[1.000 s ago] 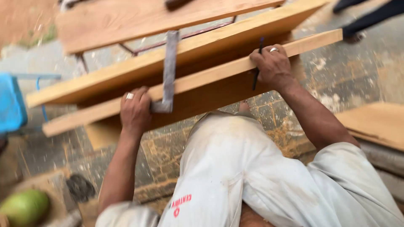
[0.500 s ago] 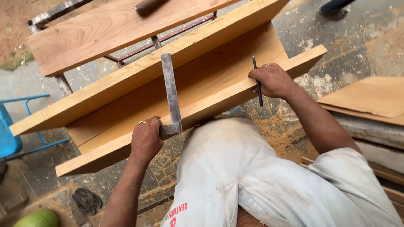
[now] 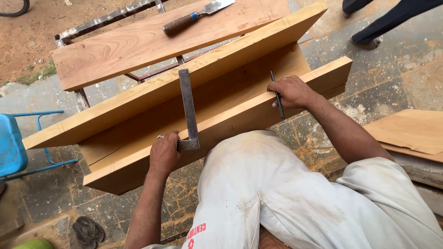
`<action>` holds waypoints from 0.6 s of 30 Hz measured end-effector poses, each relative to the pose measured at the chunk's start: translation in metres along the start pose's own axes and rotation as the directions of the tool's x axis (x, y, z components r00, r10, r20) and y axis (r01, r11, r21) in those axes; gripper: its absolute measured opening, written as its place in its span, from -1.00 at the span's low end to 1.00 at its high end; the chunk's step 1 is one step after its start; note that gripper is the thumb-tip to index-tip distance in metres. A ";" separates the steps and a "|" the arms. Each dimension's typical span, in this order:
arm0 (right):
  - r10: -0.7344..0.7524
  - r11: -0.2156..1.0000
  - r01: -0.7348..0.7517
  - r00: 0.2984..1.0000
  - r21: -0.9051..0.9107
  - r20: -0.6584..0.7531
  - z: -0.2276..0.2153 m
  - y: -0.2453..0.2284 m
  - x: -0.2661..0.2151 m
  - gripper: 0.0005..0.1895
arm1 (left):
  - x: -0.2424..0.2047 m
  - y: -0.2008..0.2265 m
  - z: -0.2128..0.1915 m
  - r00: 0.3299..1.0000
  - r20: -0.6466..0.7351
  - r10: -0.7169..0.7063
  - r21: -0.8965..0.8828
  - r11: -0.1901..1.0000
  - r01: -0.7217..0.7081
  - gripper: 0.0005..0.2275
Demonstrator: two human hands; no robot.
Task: Measuring and marking wooden boards using a try square and a pencil for construction.
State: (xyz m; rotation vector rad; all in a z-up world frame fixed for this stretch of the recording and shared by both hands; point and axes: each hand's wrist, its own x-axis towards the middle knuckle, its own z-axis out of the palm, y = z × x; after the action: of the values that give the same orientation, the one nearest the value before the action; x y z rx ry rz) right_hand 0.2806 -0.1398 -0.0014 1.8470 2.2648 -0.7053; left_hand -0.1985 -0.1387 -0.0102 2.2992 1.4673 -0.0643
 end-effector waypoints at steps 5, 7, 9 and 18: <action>0.015 1.000 -0.015 0.998 0.014 0.054 0.007 0.013 0.019 -0.42 | -0.009 0.013 -0.012 0.893 -0.383 0.238 0.108 0.971 -0.212 -0.85; 0.001 1.000 -0.001 1.000 0.015 0.005 0.011 0.015 0.023 -0.41 | -0.016 0.018 -0.012 0.889 -0.396 0.231 0.054 0.972 -0.229 -0.89; -0.008 1.000 0.009 0.999 0.016 -0.046 0.014 0.015 0.023 -0.41 | -0.018 0.025 -0.012 0.883 -0.409 0.229 0.002 0.968 -0.250 -0.85; 0.000 1.000 -0.021 0.737 -0.023 -0.675 0.100 0.004 0.011 -0.72 | -0.019 0.064 -0.026 0.833 -0.498 0.242 -0.162 0.918 -0.363 -0.76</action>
State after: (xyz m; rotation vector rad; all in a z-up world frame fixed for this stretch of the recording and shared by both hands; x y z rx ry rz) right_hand 0.2635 -0.1731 -0.0944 2.3836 2.6203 0.0545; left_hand -0.1553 -0.1691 0.0389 2.3976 1.1916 0.7817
